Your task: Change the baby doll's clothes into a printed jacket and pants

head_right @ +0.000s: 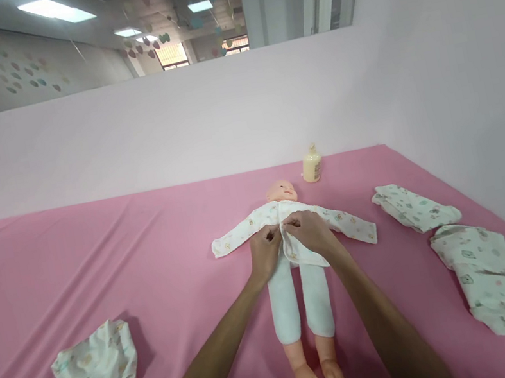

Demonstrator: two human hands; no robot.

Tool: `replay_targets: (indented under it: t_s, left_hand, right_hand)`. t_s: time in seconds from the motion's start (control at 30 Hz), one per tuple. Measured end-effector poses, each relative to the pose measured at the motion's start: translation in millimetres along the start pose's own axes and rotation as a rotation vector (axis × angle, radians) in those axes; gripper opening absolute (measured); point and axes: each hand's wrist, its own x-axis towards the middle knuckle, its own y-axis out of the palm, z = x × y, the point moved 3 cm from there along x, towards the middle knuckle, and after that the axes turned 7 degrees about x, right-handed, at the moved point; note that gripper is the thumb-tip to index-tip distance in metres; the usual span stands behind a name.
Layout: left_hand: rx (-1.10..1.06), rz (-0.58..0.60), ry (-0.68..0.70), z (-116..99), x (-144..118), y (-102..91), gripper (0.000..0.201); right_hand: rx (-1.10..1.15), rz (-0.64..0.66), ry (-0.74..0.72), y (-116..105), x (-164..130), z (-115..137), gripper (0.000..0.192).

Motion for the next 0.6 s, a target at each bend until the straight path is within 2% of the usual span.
replay_targets:
  t_s: [0.13, 0.27, 0.37, 0.6]
  left_hand:
    - [-0.044, -0.005, -0.013, 0, -1, 0.3, 0.030]
    - [-0.064, -0.010, -0.006, 0, -2, 1.2, 0.029]
    - [-0.113, 0.014, -0.024, -1, -3, 1.1, 0.026]
    - [-0.198, 0.059, -0.067, -4, -2, -2.4, 0.028]
  right_hand:
    - [0.044, -0.063, -0.047, 7, 0, -8, 0.020]
    - [0.262, -0.106, -0.022, 14, -2, -21, 0.025]
    - [0.407, -0.102, 0.011, 19, -5, -26, 0.029]
    - [0.602, -0.028, -0.034, 28, -1, -42, 0.037]
